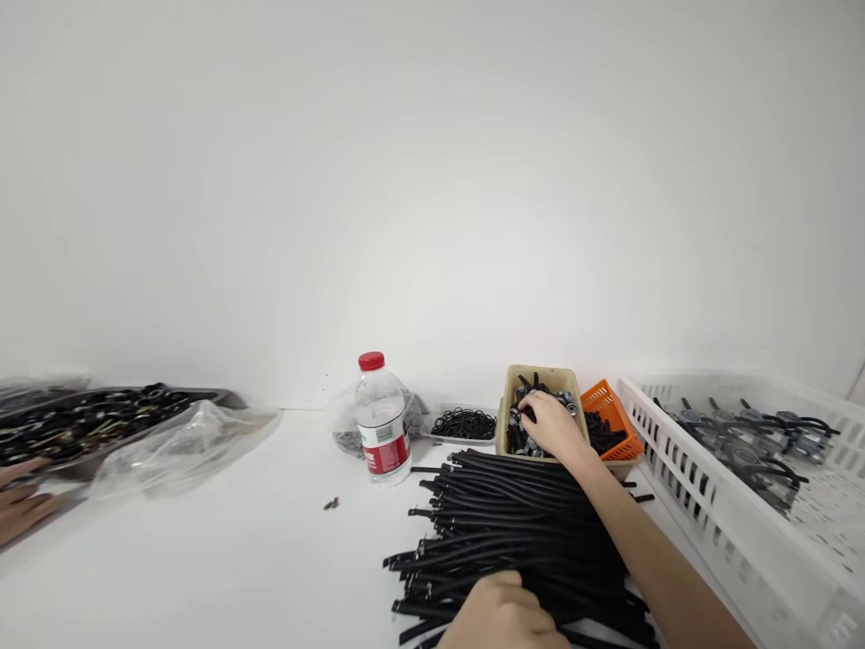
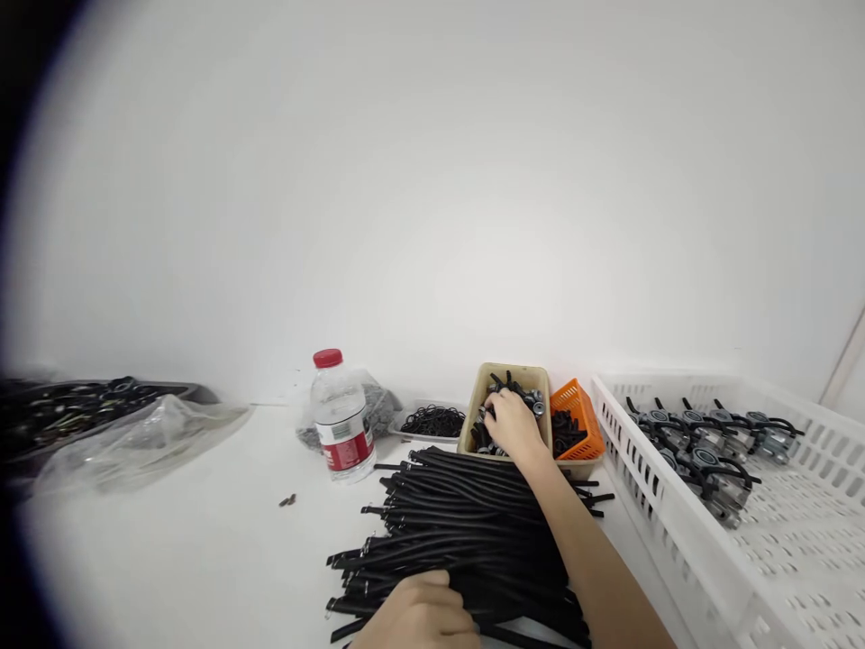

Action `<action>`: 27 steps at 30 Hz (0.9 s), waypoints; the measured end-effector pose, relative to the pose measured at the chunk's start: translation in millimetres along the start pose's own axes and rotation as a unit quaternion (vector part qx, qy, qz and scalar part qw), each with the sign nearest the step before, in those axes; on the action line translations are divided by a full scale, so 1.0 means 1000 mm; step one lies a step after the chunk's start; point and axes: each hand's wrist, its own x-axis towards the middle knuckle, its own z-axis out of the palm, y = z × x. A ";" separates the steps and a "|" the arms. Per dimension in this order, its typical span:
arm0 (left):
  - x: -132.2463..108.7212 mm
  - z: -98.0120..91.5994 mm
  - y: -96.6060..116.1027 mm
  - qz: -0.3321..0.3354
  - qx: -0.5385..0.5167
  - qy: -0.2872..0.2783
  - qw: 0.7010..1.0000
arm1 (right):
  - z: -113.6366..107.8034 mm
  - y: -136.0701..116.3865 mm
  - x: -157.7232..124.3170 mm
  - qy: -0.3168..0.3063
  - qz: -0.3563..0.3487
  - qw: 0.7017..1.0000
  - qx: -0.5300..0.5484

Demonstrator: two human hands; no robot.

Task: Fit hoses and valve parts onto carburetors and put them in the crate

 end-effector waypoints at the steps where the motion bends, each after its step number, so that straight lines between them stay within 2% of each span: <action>1: -0.002 0.006 -0.002 -0.009 -0.016 -0.017 1.000 | 0.008 0.008 0.002 0.004 0.001 1.000 -0.004; 4: -0.004 0.020 -0.007 -0.035 -0.049 -0.053 0.997 | 0.019 0.021 0.004 0.018 0.002 1.000 -0.009; 6: -0.001 0.018 -0.007 -0.044 -0.062 -0.060 0.995 | 0.019 0.024 0.005 0.027 0.006 1.000 -0.009; 9: 0.008 -0.005 -0.004 -0.065 -0.109 -0.075 0.989 | 0.012 0.027 0.006 0.045 0.010 0.999 -0.002; 12: 0.016 -0.032 -0.003 -0.135 -0.182 -0.047 0.973 | -0.004 0.030 0.006 0.085 0.020 0.996 0.014; 15: 0.020 -0.050 -0.005 -0.220 -0.286 -0.024 0.933 | -0.029 0.029 0.004 0.138 0.034 0.989 0.031; 17: 0.021 -0.056 -0.007 -0.242 -0.350 -0.033 0.904 | -0.047 0.024 0.001 0.161 0.042 0.985 0.040; 20: 0.019 -0.057 -0.010 -0.220 -0.399 -0.046 0.889 | -0.073 0.014 -0.006 0.172 0.049 0.983 0.051; 23: 0.017 -0.055 -0.011 -0.145 -0.421 -0.066 0.893 | -0.096 0.002 -0.019 0.156 0.045 0.985 0.063; 25: 0.015 -0.054 -0.014 -0.097 -0.436 -0.087 0.890 | -0.109 -0.007 -0.031 0.120 0.027 0.990 0.075; 27: 0.013 -0.053 -0.017 -0.070 -0.447 -0.109 0.885 | -0.122 -0.017 -0.044 0.033 -0.020 0.995 0.095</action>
